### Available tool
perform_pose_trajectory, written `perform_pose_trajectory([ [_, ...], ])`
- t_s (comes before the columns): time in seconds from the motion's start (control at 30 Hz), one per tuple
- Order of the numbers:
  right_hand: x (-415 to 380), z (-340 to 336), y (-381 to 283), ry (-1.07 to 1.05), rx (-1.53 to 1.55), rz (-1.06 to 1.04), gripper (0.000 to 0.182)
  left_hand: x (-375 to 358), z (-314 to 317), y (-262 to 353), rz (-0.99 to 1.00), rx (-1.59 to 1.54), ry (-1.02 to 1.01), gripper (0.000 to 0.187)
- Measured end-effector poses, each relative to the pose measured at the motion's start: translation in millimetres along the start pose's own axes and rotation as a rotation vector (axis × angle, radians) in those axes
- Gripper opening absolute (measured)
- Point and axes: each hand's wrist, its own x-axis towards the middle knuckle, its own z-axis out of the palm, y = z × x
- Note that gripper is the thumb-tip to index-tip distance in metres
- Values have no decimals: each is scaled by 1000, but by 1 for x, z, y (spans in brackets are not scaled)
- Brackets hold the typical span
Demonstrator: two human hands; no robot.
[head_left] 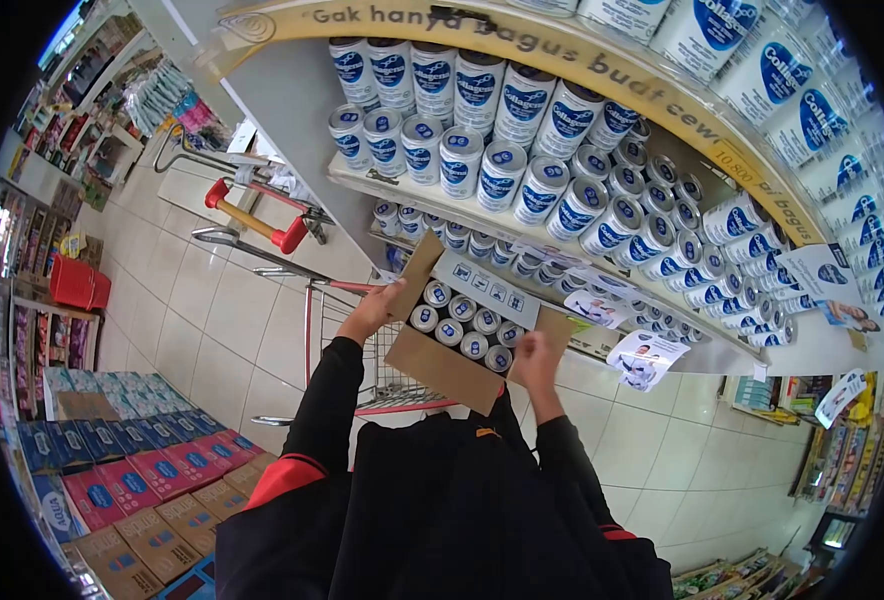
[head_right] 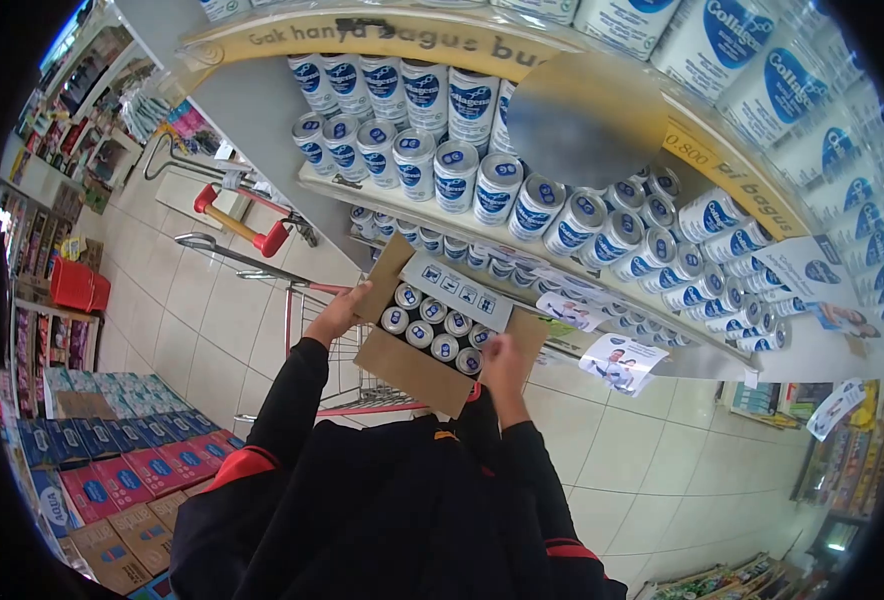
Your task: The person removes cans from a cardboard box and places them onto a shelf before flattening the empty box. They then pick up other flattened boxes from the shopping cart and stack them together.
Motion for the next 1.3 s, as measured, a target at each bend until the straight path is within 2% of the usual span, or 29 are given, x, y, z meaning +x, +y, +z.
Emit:
perform_pose_trajectory([
  [0.07,1,15,-29,-53,-199,-413,28,-4,3,6,4,42,-44,58],
  [0.1,-1,21,-39,-58,-202,-424,28,-6,5,8,10,33,-38,58],
  [0.17,-2,34,-57,-83,-615,-337,35,-11,9,12,38,117,-34,56],
  [0.2,-4,41,-62,-86,-616,-351,35,-12,10,13,43,108,-24,56],
  [0.27,-9,54,-65,-80,-728,-179,43,-14,14,16,43,144,-15,55],
  [0.3,-10,59,-63,-81,-732,-192,43,-14,15,14,90,168,27,54],
  [0.37,-12,69,-58,149,-753,-210,46,-8,11,6,83,140,16,54],
  [0.47,-3,70,-51,59,-619,-218,46,-11,6,2,95,137,36,54],
  [0.53,-1,74,-55,121,-651,-219,48,-11,13,7,135,182,67,53],
  [0.6,4,73,-56,194,-692,-207,51,-7,17,8,108,108,8,53],
  [0.73,17,78,-47,190,-663,-167,60,-3,17,6,212,312,59,49],
  [0.8,18,65,-48,50,-650,-208,60,-11,22,16,232,449,124,48],
  [0.83,18,56,-58,60,-652,-208,60,-13,23,19,193,429,111,49],
  [0.9,15,39,-78,9,-524,-163,58,1,18,7,223,444,107,49],
  [1.03,9,3,-89,-13,-511,-190,57,-3,20,12,271,571,116,47],
  [1.1,4,-18,-71,24,-193,-394,53,-6,23,15,293,636,128,47],
  [1.13,1,-28,-61,23,-199,-388,53,-7,24,14,319,641,121,46],
  [1.2,-2,-46,-43,-2,271,-173,50,-7,24,15,341,644,112,45],
  [1.27,-18,-77,-60,-98,686,48,50,-8,24,13,327,655,106,44],
  [1.3,-25,-88,-67,-102,791,75,52,-7,24,10,368,647,116,43],
])
